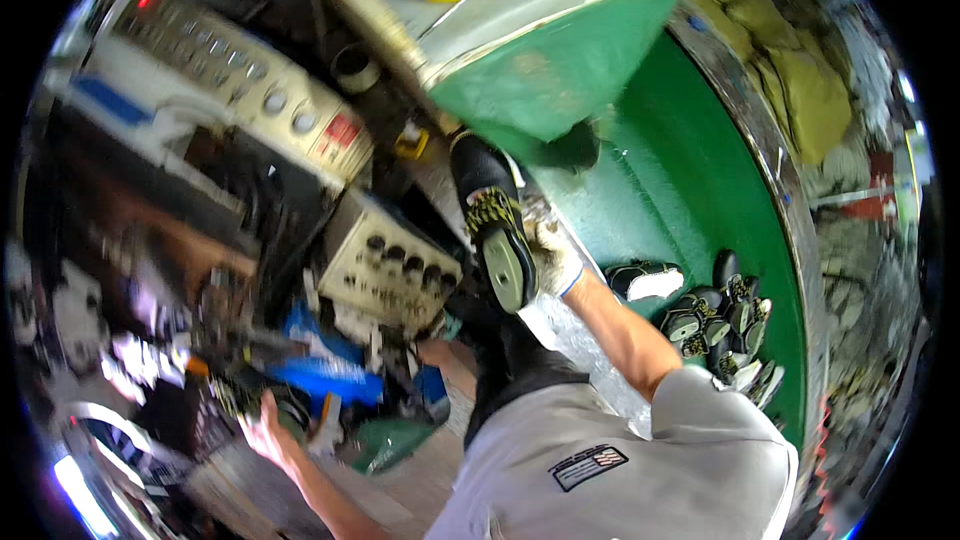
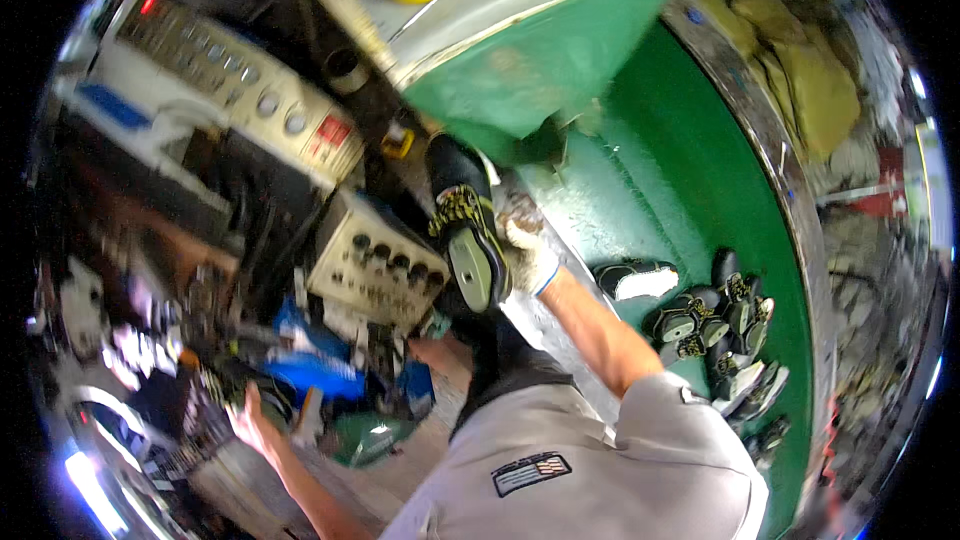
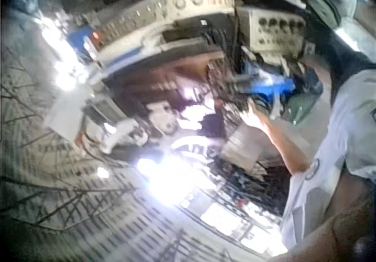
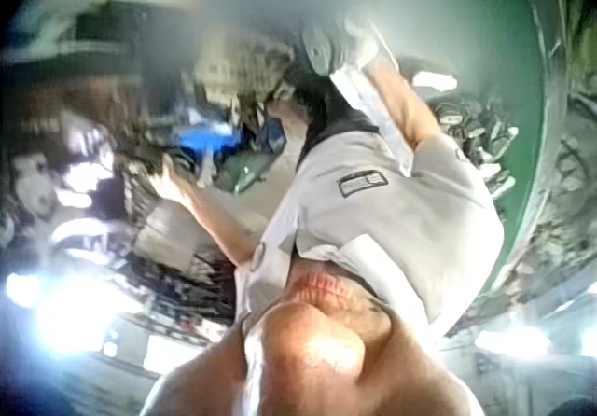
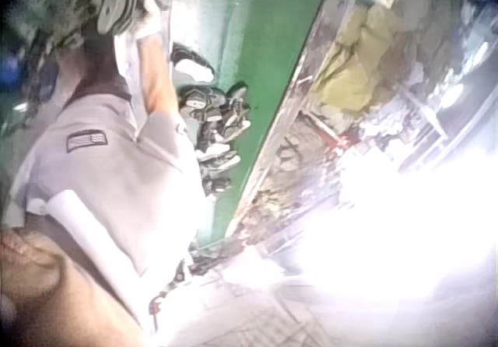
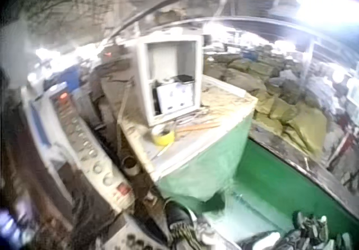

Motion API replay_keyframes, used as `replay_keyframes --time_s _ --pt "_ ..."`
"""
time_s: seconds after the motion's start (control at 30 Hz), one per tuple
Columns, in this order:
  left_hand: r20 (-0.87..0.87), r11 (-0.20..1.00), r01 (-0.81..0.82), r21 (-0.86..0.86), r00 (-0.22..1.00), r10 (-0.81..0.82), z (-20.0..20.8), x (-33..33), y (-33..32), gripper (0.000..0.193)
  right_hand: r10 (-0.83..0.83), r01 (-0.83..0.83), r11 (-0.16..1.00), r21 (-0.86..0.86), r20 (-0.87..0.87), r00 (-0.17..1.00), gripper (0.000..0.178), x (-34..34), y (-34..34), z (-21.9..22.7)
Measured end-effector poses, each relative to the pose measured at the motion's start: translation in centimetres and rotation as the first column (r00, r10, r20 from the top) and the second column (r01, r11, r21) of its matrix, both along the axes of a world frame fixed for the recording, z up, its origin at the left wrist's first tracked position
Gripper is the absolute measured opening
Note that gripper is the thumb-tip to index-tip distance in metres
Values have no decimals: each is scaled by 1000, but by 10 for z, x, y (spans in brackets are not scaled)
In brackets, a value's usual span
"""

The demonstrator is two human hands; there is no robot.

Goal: The person takes a shoe from a conveyor belt, places it onto a lasting machine, operates the machine to stretch and attach the upper material, and then returns the shoe to the belt.

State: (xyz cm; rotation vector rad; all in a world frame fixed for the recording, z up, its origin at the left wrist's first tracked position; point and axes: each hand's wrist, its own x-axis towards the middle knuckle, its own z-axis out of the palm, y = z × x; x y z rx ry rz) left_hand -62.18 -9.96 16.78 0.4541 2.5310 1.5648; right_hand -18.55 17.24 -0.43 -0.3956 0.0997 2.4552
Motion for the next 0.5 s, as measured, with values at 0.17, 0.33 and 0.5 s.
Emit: replay_keyframes --time_s 0.17,0.33,0.5 --pt "209 967 242 79 945 -254 -2 -21 -43 49 141 -172 975 -139 -206 968 48 -104 -96 61" --pt "340 934 326 145 870 -356 18 -21 -89 65 333 -352 928 122 150 931 47 -185 -143 84" --pt "512 900 183 396 769 -382 23 -12 -31 50 316 -452 808 378 369 874 43 -265 -169 166"
